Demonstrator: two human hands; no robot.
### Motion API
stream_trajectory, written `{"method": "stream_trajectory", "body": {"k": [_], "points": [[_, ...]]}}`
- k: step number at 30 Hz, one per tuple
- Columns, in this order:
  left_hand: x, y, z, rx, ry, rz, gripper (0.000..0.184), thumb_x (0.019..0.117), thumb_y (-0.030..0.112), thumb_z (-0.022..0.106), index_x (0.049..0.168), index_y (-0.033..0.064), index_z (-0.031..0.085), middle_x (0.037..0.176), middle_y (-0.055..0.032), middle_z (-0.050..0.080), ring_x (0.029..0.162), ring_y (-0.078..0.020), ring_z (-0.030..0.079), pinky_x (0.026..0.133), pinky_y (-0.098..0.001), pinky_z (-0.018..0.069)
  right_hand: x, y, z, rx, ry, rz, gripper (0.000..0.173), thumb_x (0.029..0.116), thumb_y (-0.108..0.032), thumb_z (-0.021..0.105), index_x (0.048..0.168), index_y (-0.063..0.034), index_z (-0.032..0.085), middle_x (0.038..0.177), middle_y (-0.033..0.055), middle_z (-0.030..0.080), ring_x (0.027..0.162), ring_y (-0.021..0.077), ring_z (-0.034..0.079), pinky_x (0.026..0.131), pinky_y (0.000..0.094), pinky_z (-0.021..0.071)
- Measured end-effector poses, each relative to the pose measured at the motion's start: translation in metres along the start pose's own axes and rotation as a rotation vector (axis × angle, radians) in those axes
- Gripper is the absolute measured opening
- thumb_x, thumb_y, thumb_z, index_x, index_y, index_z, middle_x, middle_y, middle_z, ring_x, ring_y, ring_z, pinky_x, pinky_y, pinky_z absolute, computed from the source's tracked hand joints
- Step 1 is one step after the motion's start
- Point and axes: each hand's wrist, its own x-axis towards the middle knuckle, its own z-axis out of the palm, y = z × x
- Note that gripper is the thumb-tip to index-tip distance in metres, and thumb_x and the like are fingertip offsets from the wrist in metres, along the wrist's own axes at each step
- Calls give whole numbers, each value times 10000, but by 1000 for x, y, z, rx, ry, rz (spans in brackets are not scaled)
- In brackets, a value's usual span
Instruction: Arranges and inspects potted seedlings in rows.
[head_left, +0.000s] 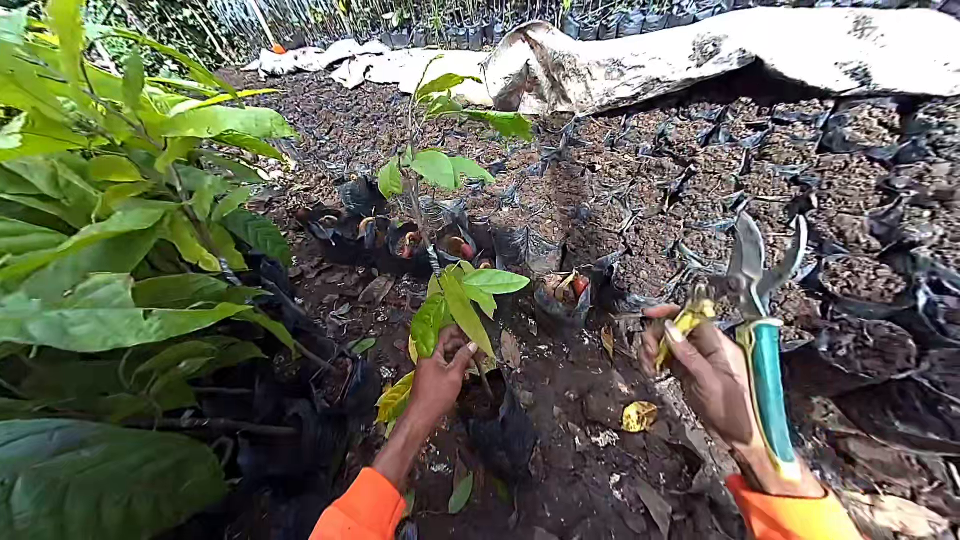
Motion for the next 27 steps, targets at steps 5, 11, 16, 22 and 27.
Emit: {"method": "stream_trajectory", "body": {"k": [5, 11, 16, 22, 27], "points": [[0, 2, -6, -163, -133, 11, 217, 1016, -21, 510, 1231, 2, 529, 900, -23, 707, 708, -95, 674, 670, -247, 583, -76, 20, 19, 54, -39, 264, 308, 1067, -276, 412, 1322, -120, 485, 682, -137, 482, 524, -1, 456, 502, 198, 448], [0, 13, -4, -144, -116, 26, 254, 1035, 19, 500, 1285, -14, 533, 875, -37, 693, 691, -103, 666, 661, -239, 582, -107, 22, 24, -269, -71, 301, 293, 975, -163, 538, 1217, -24, 626, 846, -30, 662, 662, 17, 613, 625, 226, 550], [-3, 19, -1, -158, -62, 30, 170, 1050, 33, 481, 1182, 1, 583, 804, -1, 690, 636, -79, 641, 634, -222, 569, -112, 21, 40, -231, -110, 374, 343, 998, -287, 473, 1172, -50, 650, 713, -95, 505, 540, -13, 412, 507, 208, 381], [-1, 26, -7, -87, -29, 15, 192, 1031, 17, 492, 1210, -1, 559, 822, 12, 639, 654, -53, 609, 626, -189, 535, -128, 33, 59, 236, -280, 403, 738, 810, -841, 545, 1117, -174, 618, 792, -118, 619, 616, -10, 551, 543, 178, 471], [1, 27, -7, 45, -33, 78, 156, 981, 64, 618, 1127, 11, 604, 821, 41, 649, 683, -24, 618, 671, -192, 546, -140, 41, 78, 1081, -525, 656, 640, 769, -752, 693, 1117, -215, 667, 835, -69, 627, 611, 25, 549, 518, 177, 432]]}}
